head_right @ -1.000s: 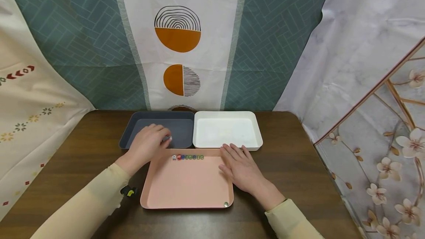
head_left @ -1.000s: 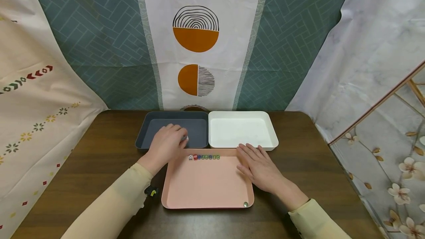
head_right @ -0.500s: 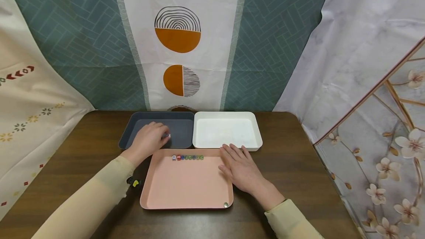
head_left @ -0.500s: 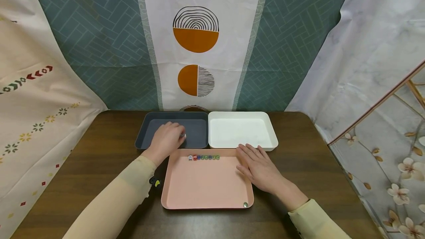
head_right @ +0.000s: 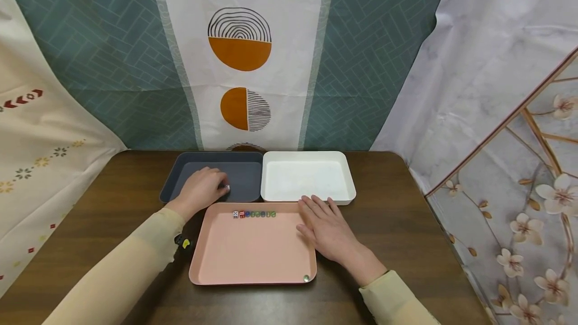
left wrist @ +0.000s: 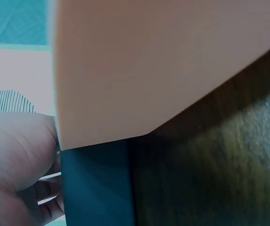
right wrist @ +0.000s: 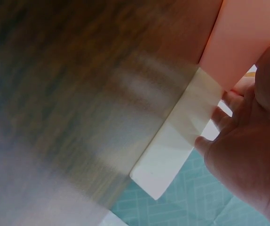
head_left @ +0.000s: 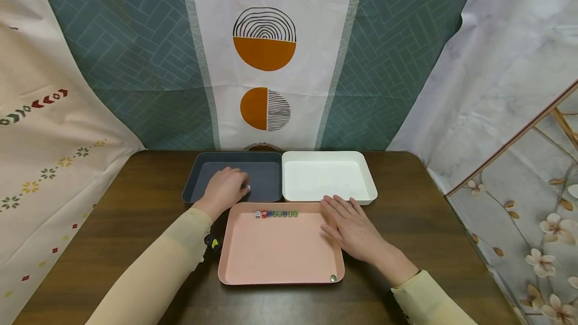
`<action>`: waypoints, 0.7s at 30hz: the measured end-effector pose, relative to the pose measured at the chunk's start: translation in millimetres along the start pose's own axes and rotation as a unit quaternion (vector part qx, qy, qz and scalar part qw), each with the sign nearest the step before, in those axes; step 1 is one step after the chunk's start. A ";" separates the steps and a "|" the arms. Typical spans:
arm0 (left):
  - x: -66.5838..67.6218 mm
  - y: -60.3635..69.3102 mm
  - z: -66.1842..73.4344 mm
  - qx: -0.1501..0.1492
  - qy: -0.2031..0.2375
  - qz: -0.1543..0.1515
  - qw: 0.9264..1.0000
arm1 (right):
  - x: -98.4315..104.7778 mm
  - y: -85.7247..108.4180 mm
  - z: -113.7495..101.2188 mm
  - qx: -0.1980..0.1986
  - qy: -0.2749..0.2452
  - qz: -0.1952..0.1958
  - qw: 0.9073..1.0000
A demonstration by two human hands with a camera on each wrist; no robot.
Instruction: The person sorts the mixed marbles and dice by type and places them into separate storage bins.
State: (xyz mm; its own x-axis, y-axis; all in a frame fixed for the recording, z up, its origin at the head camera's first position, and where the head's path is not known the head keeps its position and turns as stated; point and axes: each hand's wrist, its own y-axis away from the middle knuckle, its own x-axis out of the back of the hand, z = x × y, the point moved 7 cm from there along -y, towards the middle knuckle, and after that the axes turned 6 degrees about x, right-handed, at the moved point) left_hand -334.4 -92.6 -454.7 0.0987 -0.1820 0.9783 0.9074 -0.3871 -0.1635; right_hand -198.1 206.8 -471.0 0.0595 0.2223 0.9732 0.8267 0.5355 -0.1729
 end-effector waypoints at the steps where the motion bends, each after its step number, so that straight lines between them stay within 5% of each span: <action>1: -1.2 -0.3 -0.7 0.000 0.001 -0.002 1.000 | 0.1 -0.3 0.0 0.000 0.000 0.000 1.000; 21: -6.8 -0.7 -1.8 0.004 -0.014 -0.021 1.000 | 0.5 0.3 -0.7 -0.002 0.001 0.000 1.000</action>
State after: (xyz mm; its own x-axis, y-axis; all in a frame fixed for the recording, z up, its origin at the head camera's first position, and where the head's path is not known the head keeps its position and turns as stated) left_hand -336.4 -92.8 -461.5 0.0722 -0.1399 0.9875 0.9139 -0.3874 -0.1217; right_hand -197.5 206.5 -470.5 0.0599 0.2202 0.9736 0.8286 0.5330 -0.1715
